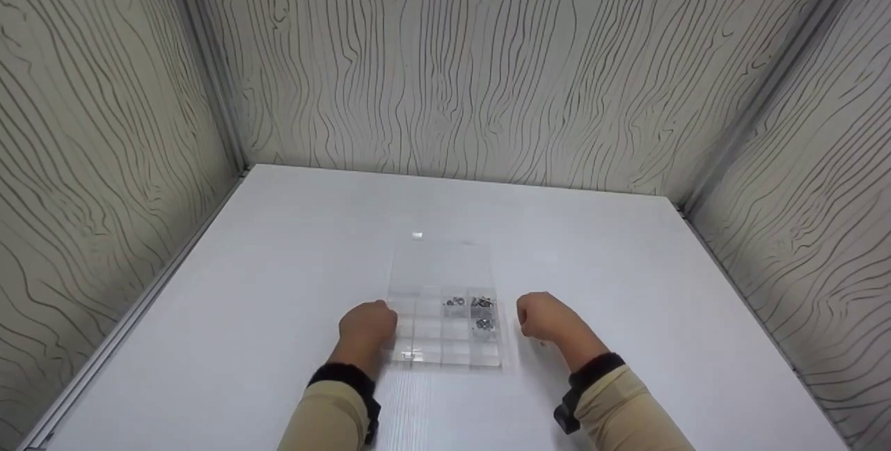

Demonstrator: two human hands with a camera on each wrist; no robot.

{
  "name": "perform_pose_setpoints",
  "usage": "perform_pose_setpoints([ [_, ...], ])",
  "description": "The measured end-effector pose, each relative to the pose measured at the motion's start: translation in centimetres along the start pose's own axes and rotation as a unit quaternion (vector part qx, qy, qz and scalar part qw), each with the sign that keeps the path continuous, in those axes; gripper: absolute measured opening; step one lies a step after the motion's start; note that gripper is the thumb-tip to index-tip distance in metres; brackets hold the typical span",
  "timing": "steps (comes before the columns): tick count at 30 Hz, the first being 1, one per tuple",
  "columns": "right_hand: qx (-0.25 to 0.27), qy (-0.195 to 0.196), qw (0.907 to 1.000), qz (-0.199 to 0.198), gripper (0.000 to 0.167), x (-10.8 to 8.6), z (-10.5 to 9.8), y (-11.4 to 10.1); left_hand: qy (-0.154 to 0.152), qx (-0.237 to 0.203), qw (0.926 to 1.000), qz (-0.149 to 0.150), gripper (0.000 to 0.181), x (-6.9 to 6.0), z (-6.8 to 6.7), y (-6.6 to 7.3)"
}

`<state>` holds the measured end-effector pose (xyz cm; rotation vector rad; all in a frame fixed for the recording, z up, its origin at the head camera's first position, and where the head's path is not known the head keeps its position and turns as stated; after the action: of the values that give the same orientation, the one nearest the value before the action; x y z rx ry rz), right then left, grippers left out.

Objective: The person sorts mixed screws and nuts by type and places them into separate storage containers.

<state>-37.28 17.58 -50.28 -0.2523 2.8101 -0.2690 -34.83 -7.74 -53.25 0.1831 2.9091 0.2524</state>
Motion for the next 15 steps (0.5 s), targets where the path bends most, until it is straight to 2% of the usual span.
perform_pose_setpoints([
  [7,-0.034,-0.009,0.9991,0.022,0.015,-0.5,0.4,2.4,0.003,0.003,1.0,-0.001,0.02,-0.4,-0.4,0.2],
  [15,-0.033,-0.029,0.9983,0.038,0.012,-0.7,1.5,4.1,0.009,-0.021,0.9996,-0.015,0.015,-0.3,-0.5,0.0],
])
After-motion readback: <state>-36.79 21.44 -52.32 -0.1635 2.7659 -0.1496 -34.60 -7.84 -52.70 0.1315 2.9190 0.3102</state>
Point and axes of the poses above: each hand's wrist, its own x-axis towards the middle knuckle, its own z-axis out of the palm, y = z × x, the point moved 10 cm from there along x, towards the middle knuckle, and after that the axes turned 4 degrees about -x, right-handed, at the moved point
